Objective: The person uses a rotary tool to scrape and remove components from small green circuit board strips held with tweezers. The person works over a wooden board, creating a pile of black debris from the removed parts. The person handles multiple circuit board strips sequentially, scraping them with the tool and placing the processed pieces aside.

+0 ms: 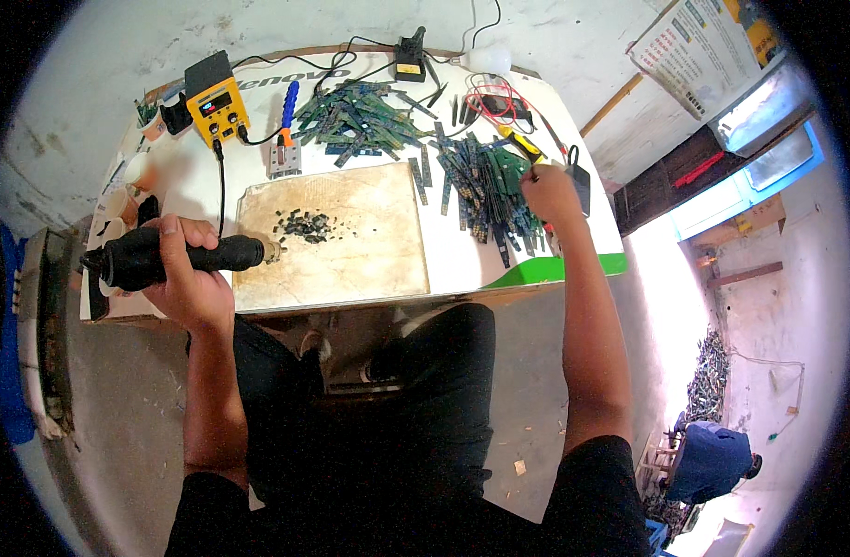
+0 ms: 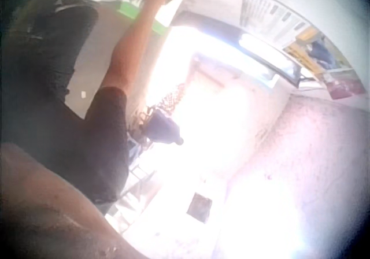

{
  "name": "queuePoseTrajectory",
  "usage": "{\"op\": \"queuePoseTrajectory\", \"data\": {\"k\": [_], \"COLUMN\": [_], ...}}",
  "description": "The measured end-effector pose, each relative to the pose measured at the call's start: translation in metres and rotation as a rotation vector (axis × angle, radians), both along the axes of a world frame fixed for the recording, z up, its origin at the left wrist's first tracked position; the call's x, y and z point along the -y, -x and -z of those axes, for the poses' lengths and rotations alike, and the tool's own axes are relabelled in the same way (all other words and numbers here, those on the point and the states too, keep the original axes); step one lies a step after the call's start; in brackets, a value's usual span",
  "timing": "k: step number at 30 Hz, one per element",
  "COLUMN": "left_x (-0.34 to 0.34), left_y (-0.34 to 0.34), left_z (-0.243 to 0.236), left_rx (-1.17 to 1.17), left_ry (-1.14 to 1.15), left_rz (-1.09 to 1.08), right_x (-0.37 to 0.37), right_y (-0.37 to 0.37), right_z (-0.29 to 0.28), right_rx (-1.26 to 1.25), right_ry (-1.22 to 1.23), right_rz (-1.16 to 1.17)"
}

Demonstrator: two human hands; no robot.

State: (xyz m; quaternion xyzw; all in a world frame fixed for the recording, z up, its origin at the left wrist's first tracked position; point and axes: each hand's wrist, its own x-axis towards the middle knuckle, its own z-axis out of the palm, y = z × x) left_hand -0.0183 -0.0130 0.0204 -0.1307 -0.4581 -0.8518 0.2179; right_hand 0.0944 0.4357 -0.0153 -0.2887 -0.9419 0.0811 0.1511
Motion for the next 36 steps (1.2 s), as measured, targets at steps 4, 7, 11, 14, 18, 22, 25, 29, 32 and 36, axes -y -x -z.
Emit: {"op": "queuePoseTrajectory", "data": {"k": [4, 7, 11, 14, 18, 22, 25, 29, 32, 36], "left_x": [0.002, 0.004, 0.004, 0.005, 0.01, 0.007, 0.009, 0.007, 0.006, 0.008], "left_y": [0.002, 0.004, 0.004, 0.003, 0.005, 0.006, 0.006, 0.005, 0.004, 0.006], "left_z": [0.001, 0.005, 0.003, 0.001, 0.001, 0.004, 0.005, 0.004, 0.004, 0.006], "left_rx": [-0.049, -0.059, -0.096, -0.098, -0.099, -0.096, -0.099, -0.095, -0.084, -0.09], "left_ry": [0.015, -0.007, -0.011, 0.045, 0.092, 0.077, 0.067, 0.076, 0.073, 0.071], "left_rz": [0.002, 0.022, 0.026, -0.03, -0.069, -0.065, -0.055, -0.057, -0.059, -0.067], "right_x": [0.022, 0.039, 0.007, 0.0, 0.016, 0.005, 0.015, 0.014, 0.013, 0.014], "right_y": [0.005, 0.011, 0.009, 0.006, 0.007, 0.007, 0.01, 0.009, 0.012, 0.015], "right_z": [0.006, 0.003, 0.022, 0.022, 0.012, 0.024, 0.015, 0.018, 0.022, 0.023], "right_rx": [0.04, 0.008, 0.121, 0.187, 0.193, 0.069, 0.076, 0.037, 0.049, 0.023], "right_ry": [0.088, -0.026, -0.112, -0.103, -0.029, -0.154, -0.076, -0.062, -0.118, -0.183], "right_rz": [-0.046, 0.03, 0.2, 0.184, 0.151, 0.1, 0.096, 0.016, 0.009, 0.037]}}
